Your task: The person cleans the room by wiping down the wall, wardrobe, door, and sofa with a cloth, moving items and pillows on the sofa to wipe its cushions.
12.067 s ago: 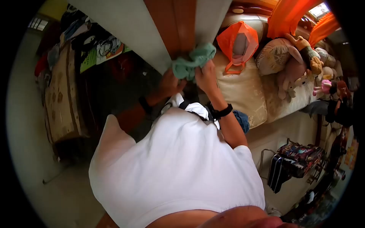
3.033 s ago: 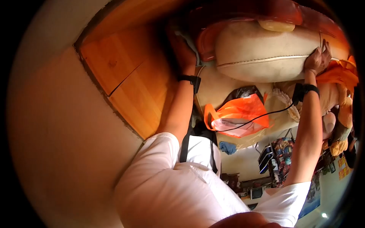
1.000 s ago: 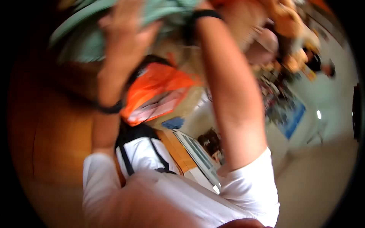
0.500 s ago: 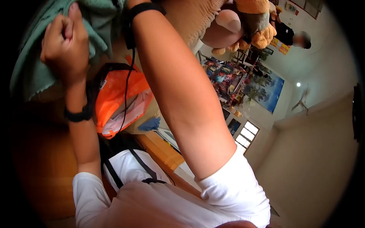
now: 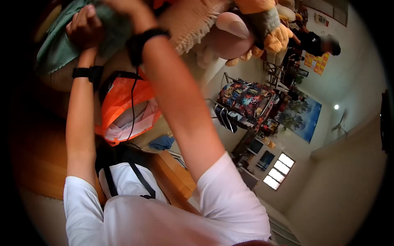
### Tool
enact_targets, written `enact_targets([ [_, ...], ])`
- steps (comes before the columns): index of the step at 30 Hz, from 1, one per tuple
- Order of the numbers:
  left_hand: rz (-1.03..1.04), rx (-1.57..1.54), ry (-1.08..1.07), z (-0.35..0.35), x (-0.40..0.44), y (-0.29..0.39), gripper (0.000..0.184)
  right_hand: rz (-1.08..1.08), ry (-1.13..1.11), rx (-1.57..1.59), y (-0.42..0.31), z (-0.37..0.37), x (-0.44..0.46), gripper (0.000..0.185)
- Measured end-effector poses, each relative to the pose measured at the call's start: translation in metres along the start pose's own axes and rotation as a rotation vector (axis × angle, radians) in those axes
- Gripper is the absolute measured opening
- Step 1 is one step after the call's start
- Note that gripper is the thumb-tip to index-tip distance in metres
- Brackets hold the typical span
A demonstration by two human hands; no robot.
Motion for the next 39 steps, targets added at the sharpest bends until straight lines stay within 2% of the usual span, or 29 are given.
enact_targets([
  [1, 0.019, -0.012, 0.009, 0.002, -0.002, 0.0, 0.039, 0.049, -0.036, 0.063, -0.045, -0.03, -0.027, 0.061],
  [3, -0.345, -0.315, -0.196, 0.01, -0.012, -0.032, 0.036, 0.049, 0.328, 0.04, -0.004, 0.04, -0.064, 0.063],
  [4, -0.49, -0.433, -0.389, 0.025, -0.024, -0.051, 0.033, 0.048, 0.331, 0.057, -0.016, 0.038, -0.072, 0.063],
  [5, -0.481, -0.422, -0.382, 0.021, -0.018, -0.042, 0.033, 0.082, 0.341, -0.019, -0.028, 0.021, -0.089, 0.061],
  [7, -0.597, -0.733, -0.389, 0.02, -0.004, -0.037, 0.035, 0.105, 0.337, -0.074, -0.043, -0.01, -0.098, 0.059],
  [8, -0.558, -0.861, -0.461, 0.029, -0.003, -0.049, 0.029, 0.131, 0.162, -0.13, -0.046, -0.019, -0.092, 0.057],
  [9, -0.412, -0.789, -0.474, 0.017, 0.016, -0.041, 0.028, 0.152, -0.009, -0.193, -0.044, -0.025, -0.084, 0.055],
  [11, -0.021, -0.364, -0.28, -0.032, 0.052, -0.018, 0.03, 0.463, 0.157, -0.271, -0.016, -0.073, -0.083, 0.048],
  [13, -0.013, -0.185, -0.305, -0.043, 0.047, -0.047, 0.026, 0.597, 0.415, 0.034, 0.042, -0.085, -0.097, 0.046],
  [15, 0.365, 0.026, -0.419, -0.033, 0.026, -0.026, 0.025, 0.502, 0.179, 0.042, 0.083, -0.063, -0.1, 0.047],
  [16, 0.376, 0.071, -0.479, -0.025, 0.009, -0.02, 0.029, 0.482, 0.161, 0.054, 0.093, -0.051, -0.1, 0.047],
  [17, 0.367, 0.071, -0.528, -0.02, 0.01, -0.011, 0.031, 0.474, 0.275, 0.125, 0.1, -0.045, -0.1, 0.047],
  [18, 0.258, 0.127, -0.585, -0.011, 0.009, -0.03, 0.033, 0.476, 0.373, 0.21, 0.106, -0.03, -0.105, 0.048],
  [19, 0.373, 0.213, -0.596, -0.006, -0.003, -0.039, 0.034, 0.496, 0.466, 0.306, 0.113, -0.01, -0.12, 0.049],
  [20, 0.299, 0.072, -0.628, -0.019, 0.01, -0.017, 0.049, 0.452, 0.395, 0.156, 0.146, 0.021, -0.124, 0.043],
  [21, 0.248, 0.08, -0.625, -0.02, 0.014, -0.015, 0.041, 0.401, 0.327, 0.011, 0.173, 0.048, -0.122, 0.038],
  [22, 0.248, 0.095, -0.627, -0.019, 0.015, -0.014, 0.042, 0.397, 0.315, 0.175, 0.173, 0.054, -0.128, 0.069],
  [25, 0.265, 0.166, -0.59, -0.015, 0.011, -0.019, 0.042, 0.422, 0.345, 0.342, 0.151, 0.064, -0.131, 0.072],
  [29, 0.223, 0.196, -0.602, -0.017, 0.015, -0.013, 0.04, 0.465, 0.398, 0.46, 0.083, 0.102, -0.167, 0.078],
  [32, 0.208, 0.136, -0.584, -0.017, 0.017, -0.014, 0.038, 0.47, 0.535, 0.483, 0.033, 0.131, -0.192, 0.083],
  [33, 0.204, 0.146, -0.587, -0.018, 0.018, -0.013, 0.038, 0.439, 0.599, 0.421, 0.018, 0.128, -0.195, 0.084],
  [35, 0.207, 0.153, -0.605, -0.023, 0.017, -0.008, 0.038, 0.305, 0.755, 0.075, -0.01, 0.101, -0.184, 0.084],
  [37, 0.182, 0.156, -0.602, -0.023, 0.02, -0.008, 0.039, 0.293, 0.722, 0.131, 0.009, 0.063, -0.146, 0.087],
  [39, 0.2, 0.196, -0.583, -0.019, 0.019, -0.008, 0.038, 0.359, 0.498, 0.23, -0.013, -0.012, -0.091, 0.085],
])
Point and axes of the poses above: each hand's wrist, its own x-axis towards the middle knuckle, its own z-axis out of the palm, y = z × x, the point moved 9 cm from there along x, towards the middle knuckle, and after that the axes turned 3 degrees about -z, right-handed, at the moved point
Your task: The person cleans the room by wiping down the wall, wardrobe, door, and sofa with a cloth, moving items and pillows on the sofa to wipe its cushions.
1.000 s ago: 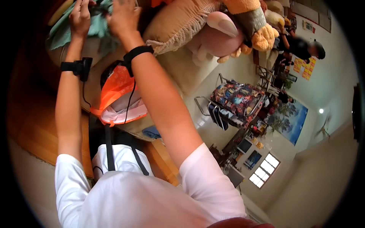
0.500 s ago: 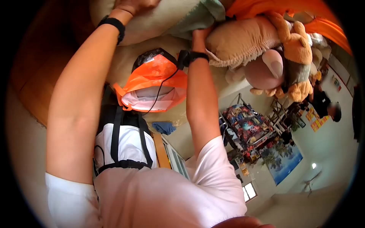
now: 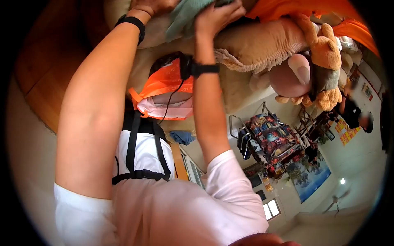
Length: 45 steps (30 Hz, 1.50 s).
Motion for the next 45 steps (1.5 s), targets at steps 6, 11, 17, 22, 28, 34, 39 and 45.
enact_targets([
  [6, 0.011, 0.019, -0.043, 0.007, -0.001, -0.004, 0.033, -0.233, 0.302, -0.493, -0.032, -0.012, 0.007, 0.034],
  [11, 0.041, -0.004, 0.032, -0.004, 0.0, -0.001, 0.034, -0.147, -0.201, -0.327, 0.0, 0.039, -0.082, 0.06],
  [17, 0.041, 0.094, -0.014, 0.037, -0.008, -0.03, 0.036, 0.085, -0.561, -0.031, 0.024, 0.067, -0.18, 0.046],
  [22, 0.047, 0.012, 0.034, 0.028, -0.003, -0.028, 0.037, 0.068, -0.611, -0.093, -0.009, 0.005, -0.151, 0.037],
  [28, 0.032, 0.033, 0.008, 0.034, -0.005, -0.031, 0.035, 0.214, -0.54, 0.064, -0.044, -0.091, -0.132, 0.039],
  [34, 0.0, 0.033, -0.039, 0.034, -0.008, -0.033, 0.039, 0.374, -0.343, 0.208, -0.044, -0.159, -0.136, 0.038],
  [39, 0.002, 0.035, -0.068, 0.039, -0.006, -0.032, 0.038, 0.434, -0.025, 0.19, -0.008, -0.238, -0.109, 0.047],
  [45, -0.015, 0.035, -0.067, 0.037, -0.005, -0.032, 0.038, 0.258, 0.195, 0.049, 0.071, -0.24, -0.06, 0.04],
])
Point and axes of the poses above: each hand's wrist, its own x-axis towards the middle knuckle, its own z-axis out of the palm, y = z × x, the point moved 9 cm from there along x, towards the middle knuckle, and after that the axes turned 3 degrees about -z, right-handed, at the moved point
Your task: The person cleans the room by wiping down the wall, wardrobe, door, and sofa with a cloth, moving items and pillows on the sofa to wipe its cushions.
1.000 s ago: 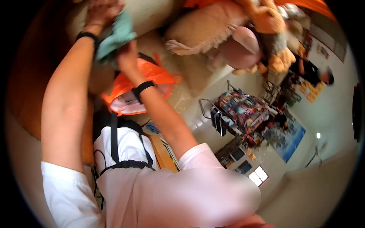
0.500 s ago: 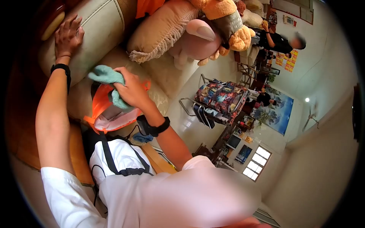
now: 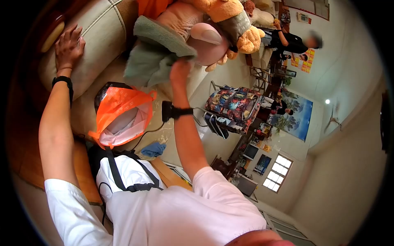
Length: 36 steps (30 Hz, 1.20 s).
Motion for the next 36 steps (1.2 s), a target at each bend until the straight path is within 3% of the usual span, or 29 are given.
enact_targets([
  [1, -0.002, 0.006, -0.004, 0.0, -0.001, 0.001, 0.038, -0.093, -0.147, -0.352, 0.013, 0.02, -0.002, 0.041],
  [2, 0.0, -0.004, 0.017, -0.003, 0.0, 0.002, 0.037, -0.095, -0.152, -0.345, 0.025, 0.034, -0.011, 0.041],
  [4, 0.006, -0.003, 0.047, -0.006, 0.002, 0.002, 0.035, -0.052, -0.122, -0.044, 0.043, 0.064, -0.026, 0.038],
  [8, -0.008, -0.003, 0.02, -0.013, 0.005, 0.006, 0.036, -0.132, -0.058, -0.133, 0.019, 0.083, -0.037, 0.038],
  [10, -0.002, -0.015, 0.031, -0.013, 0.006, 0.005, 0.036, 0.071, -0.096, -0.09, 0.018, 0.087, -0.046, 0.044],
  [13, 0.006, -0.027, 0.042, -0.009, 0.004, 0.004, 0.036, 0.061, -0.093, -0.041, 0.023, 0.086, -0.046, 0.048],
  [17, 0.004, -0.032, 0.013, -0.013, 0.003, 0.007, 0.037, 0.017, -0.032, -0.22, 0.002, 0.027, -0.005, 0.049],
  [19, -0.015, -0.051, 0.019, -0.014, 0.002, 0.007, 0.036, -0.166, 0.1, 0.007, 0.004, 0.0, 0.025, 0.049],
  [20, -0.025, -0.03, -0.003, -0.011, 0.001, 0.006, 0.036, -0.158, 0.1, 0.007, 0.0, -0.005, 0.034, 0.049],
  [22, -0.02, -0.036, -0.01, -0.01, 0.002, 0.007, 0.036, -0.197, 0.209, -0.291, -0.021, -0.014, 0.049, 0.051],
  [23, -0.018, -0.041, -0.01, -0.011, 0.003, 0.007, 0.036, -0.194, 0.211, -0.289, -0.012, -0.009, 0.055, 0.051],
  [25, -0.016, -0.037, 0.005, -0.012, 0.003, 0.006, 0.036, -0.182, -0.082, -0.492, 0.026, 0.035, 0.058, 0.054],
  [29, -0.003, -0.058, 0.048, -0.012, 0.005, 0.006, 0.035, -0.276, -0.002, -0.479, 0.034, 0.08, 0.03, 0.065],
  [32, -0.004, -0.056, 0.033, -0.022, 0.007, 0.011, 0.034, -0.092, 0.027, -0.421, 0.007, 0.084, 0.003, 0.065],
  [36, -0.004, -0.045, 0.014, -0.021, 0.008, 0.01, 0.034, -0.153, 0.058, -0.448, 0.016, 0.075, -0.017, 0.054],
])
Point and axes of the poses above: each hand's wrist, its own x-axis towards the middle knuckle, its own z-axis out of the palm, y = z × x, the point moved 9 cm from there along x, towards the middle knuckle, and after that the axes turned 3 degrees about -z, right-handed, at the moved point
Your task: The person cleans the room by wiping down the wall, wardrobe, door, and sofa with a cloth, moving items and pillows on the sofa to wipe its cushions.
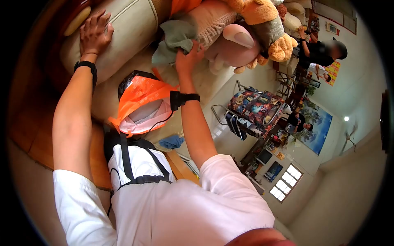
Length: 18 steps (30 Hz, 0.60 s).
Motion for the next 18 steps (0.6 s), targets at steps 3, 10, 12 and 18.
enact_targets([
  [3, 0.012, -0.022, 0.051, 0.002, -0.001, -0.002, 0.035, -0.125, -0.06, 0.06, -0.012, -0.003, -0.019, 0.048],
  [10, 0.002, -0.004, 0.007, 0.002, -0.004, -0.001, 0.037, -0.01, -0.088, 0.14, 0.008, -0.075, -0.021, 0.03],
  [12, -0.006, 0.007, 0.022, 0.003, -0.005, -0.005, 0.037, -0.037, 0.126, 0.256, 0.029, -0.112, 0.015, 0.035],
  [18, 0.034, 0.011, 0.056, -0.003, -0.005, 0.0, 0.037, 0.039, 0.128, 0.59, 0.075, -0.045, 0.094, 0.048],
])
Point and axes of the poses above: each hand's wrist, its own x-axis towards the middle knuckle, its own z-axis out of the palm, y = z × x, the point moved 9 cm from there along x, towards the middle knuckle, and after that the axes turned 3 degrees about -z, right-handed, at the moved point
